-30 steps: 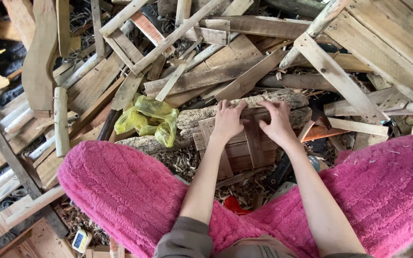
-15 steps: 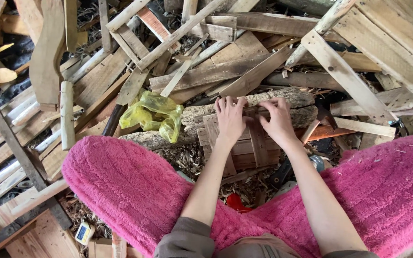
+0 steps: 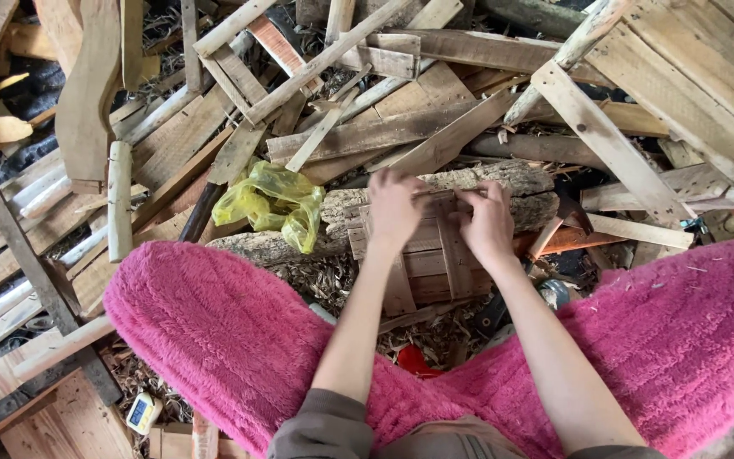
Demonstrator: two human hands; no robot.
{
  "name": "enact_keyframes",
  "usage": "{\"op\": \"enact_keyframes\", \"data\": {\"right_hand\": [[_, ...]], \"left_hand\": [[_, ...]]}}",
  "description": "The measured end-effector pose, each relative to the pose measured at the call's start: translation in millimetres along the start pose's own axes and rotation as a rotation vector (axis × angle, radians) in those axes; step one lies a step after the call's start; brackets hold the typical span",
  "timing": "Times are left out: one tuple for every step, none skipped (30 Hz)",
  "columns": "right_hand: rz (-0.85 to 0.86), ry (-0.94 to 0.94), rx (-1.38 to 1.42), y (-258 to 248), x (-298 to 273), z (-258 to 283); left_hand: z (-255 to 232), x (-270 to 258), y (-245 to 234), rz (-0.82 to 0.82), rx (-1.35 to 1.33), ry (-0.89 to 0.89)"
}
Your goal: Repairing or assembling a small wooden crate using a hammer
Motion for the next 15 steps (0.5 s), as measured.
{"op": "enact_keyframes", "data": {"right_hand": [[-0.002,-0.001,0.003,-2.5,-0.4,2.6],[0.005,0.021,0.014,-4.5,-0.8,3.9],[0.016,0.045,0.026,-5.6,-3.2,5.2],[0.017,0.046,0.029,0.7,-1.7,1.2],[0.013,0.040,0.041,6.3,1.2,-2.9],[0.009,0.034,0.053,11.8,4.1,-6.8],[0.009,0.034,0.056,11.3,4.1,-5.2],[0.005,0.050,0.078,10.6,4.0,-4.1],[0.001,0.064,0.100,9.9,4.6,-2.4],[0.000,0.063,0.102,8.0,5.1,-2.3],[-0.003,0.071,0.100,6.5,5.3,-2.7],[-0.006,0.080,0.097,5.0,5.5,-2.9],[-0.006,0.080,0.099,2.4,5.1,-2.4],[0.009,0.081,0.096,0.7,4.7,-1.9],[0.025,0.081,0.093,-0.9,4.7,-2.2]], "left_hand": [[17.4,10.1,3.4,-0.002,0.003,0.001],[40.3,19.7,3.1,-0.080,-0.023,-0.106],[63.7,26.8,3.2,-0.154,-0.047,-0.215],[71.1,19.6,-22.4,-0.153,-0.044,-0.215],[81.8,13.1,-39.9,-0.010,-0.157,-0.299],[91.2,5.3,-57.2,0.134,-0.271,-0.383],[110.5,2.7,-63.1,0.134,-0.269,-0.382],[135.8,-4.2,-63.9,0.247,-0.210,-0.528],[160.9,-12.3,-66.3,0.358,-0.150,-0.673],[158.9,-15.6,-67.9,0.356,-0.148,-0.673],[158.7,-22.6,-66.3,0.430,-0.155,-0.740],[158.4,-30.0,-64.9,0.505,-0.162,-0.807],[158.2,-32.3,-60.3,0.505,-0.161,-0.807],[156.6,-36.5,-51.6,0.578,-0.236,-0.817],[154.2,-40.7,-42.2,0.649,-0.312,-0.825]]}}
Point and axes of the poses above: each hand's wrist, its own x-axis towards the middle knuckle, its own y-axis out of the palm, z = x × y, the point moved 5 cm from there along x, towards the middle knuckle, and after that the axes turned 11 degrees about -x, right-handed, at the moved point
